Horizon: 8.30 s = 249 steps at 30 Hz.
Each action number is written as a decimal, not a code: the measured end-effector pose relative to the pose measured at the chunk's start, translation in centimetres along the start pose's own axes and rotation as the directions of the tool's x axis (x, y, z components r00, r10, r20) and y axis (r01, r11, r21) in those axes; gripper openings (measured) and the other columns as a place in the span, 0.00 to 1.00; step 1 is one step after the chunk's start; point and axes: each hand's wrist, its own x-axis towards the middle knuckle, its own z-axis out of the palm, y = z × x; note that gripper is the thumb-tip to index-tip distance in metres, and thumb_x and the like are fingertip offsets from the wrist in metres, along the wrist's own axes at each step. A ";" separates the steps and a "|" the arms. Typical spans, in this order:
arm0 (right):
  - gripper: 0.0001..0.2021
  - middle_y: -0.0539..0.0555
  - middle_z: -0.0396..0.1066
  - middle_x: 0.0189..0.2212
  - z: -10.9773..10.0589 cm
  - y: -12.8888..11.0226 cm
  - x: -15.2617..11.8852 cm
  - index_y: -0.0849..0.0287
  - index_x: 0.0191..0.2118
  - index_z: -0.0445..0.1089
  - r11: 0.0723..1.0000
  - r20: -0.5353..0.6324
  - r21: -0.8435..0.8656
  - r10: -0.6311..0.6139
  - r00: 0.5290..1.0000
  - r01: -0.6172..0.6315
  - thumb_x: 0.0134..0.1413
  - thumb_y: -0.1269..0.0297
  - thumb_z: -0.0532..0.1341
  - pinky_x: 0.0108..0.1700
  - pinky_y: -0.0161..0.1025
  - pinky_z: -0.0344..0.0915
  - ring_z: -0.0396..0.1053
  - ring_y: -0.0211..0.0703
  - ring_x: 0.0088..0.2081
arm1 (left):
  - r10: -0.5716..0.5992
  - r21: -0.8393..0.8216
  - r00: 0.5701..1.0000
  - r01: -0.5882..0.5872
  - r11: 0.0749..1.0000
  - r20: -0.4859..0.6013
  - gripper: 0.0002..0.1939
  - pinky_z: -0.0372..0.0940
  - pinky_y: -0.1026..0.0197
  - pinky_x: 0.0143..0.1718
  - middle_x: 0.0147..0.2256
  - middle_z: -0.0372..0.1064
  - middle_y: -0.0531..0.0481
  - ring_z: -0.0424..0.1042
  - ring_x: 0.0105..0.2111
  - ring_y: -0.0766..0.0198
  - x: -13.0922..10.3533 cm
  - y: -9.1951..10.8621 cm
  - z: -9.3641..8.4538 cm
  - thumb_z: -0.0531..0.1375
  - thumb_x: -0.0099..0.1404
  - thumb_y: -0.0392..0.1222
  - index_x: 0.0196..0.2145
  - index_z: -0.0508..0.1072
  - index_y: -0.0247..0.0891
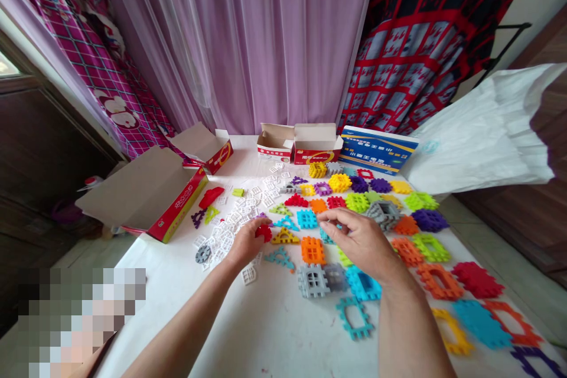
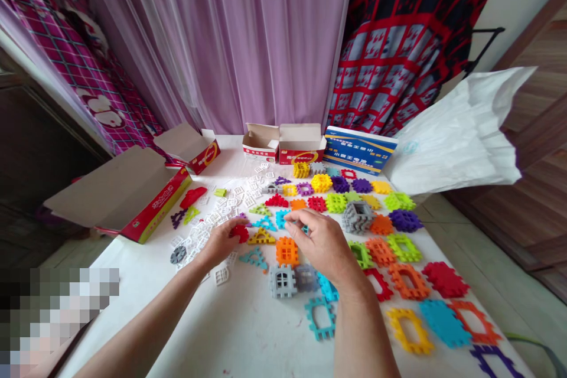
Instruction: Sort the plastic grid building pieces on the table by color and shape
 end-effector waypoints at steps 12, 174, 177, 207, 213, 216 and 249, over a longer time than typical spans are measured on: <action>0.09 0.52 0.78 0.35 -0.1 0.0 -0.1 0.55 0.38 0.75 1.000 0.002 -0.001 0.000 1.000 0.000 0.58 0.61 0.58 0.38 0.37 0.68 0.74 0.42 0.34 | 0.204 0.382 0.973 -0.230 0.895 0.107 0.22 0.66 0.54 0.53 0.51 0.71 0.41 0.72 0.50 0.53 -1.6 -0.1 -1.0 0.64 0.56 0.31 0.50 0.74 0.39; 0.11 0.56 0.76 0.41 15.4 -5.2 2.3 0.52 0.37 0.78 0.762 0.470 -0.616 0.154 0.869 0.198 0.59 0.62 0.57 0.43 0.39 0.62 0.69 0.47 0.45 | -0.259 -0.368 0.715 0.003 0.930 -0.649 0.16 0.66 0.62 0.30 0.32 0.75 0.49 0.71 0.28 0.63 -7.4 -10.1 -7.7 0.55 0.56 0.49 0.37 0.76 0.39; 0.10 0.59 0.76 0.41 15.1 -5.9 1.5 0.56 0.37 0.78 0.723 0.542 -0.639 0.184 0.820 0.261 0.53 0.60 0.61 0.43 0.41 0.64 0.70 0.52 0.45 | -0.275 -0.390 0.719 0.005 0.921 -0.638 0.17 0.66 0.62 0.31 0.34 0.75 0.48 0.71 0.28 0.64 -7.4 -10.1 -7.7 0.55 0.56 0.49 0.37 0.76 0.38; 0.11 0.54 0.76 0.43 16.3 -7.3 -3.6 0.53 0.47 0.69 0.814 0.388 -0.560 0.421 0.820 -0.153 0.59 0.64 0.58 0.42 0.38 0.60 0.71 0.47 0.47 | -0.006 -0.095 0.724 -0.083 0.992 -0.690 0.13 0.67 0.58 0.41 0.37 0.75 0.48 0.72 0.36 0.60 -7.9 -9.5 -7.4 0.54 0.60 0.45 0.37 0.76 0.41; 0.07 0.52 0.73 0.42 17.0 -6.8 -5.3 0.53 0.42 0.67 0.884 0.296 -0.449 0.289 0.910 -0.135 0.60 0.69 0.56 0.43 0.36 0.58 0.69 0.42 0.45 | 0.478 0.261 0.829 -0.412 0.873 -0.291 0.13 0.65 0.54 0.44 0.37 0.77 0.45 0.72 0.40 0.57 -9.5 -6.3 -5.5 0.54 0.67 0.44 0.41 0.78 0.43; 0.06 0.53 0.72 0.41 17.6 -6.1 -6.2 0.54 0.40 0.67 0.913 0.242 -0.390 0.224 0.944 -0.117 0.60 0.71 0.55 0.43 0.36 0.59 0.69 0.42 0.44 | 0.528 0.315 0.843 -0.476 0.821 -0.103 0.13 0.63 0.52 0.45 0.37 0.78 0.45 0.73 0.41 0.57 -9.8 -5.6 -4.6 0.55 0.67 0.43 0.44 0.78 0.45; 0.13 0.51 0.73 0.24 20.6 -4.6 -6.9 0.58 0.31 0.73 0.836 -0.020 0.451 0.361 0.932 -0.314 0.53 0.55 0.57 0.31 0.36 0.64 0.67 0.39 0.25 | -0.013 -0.587 0.998 -0.023 0.809 -0.056 0.17 0.67 0.64 0.27 0.30 0.73 0.52 0.69 0.24 0.68 -10.8 -4.0 -3.4 0.61 0.56 0.55 0.33 0.74 0.38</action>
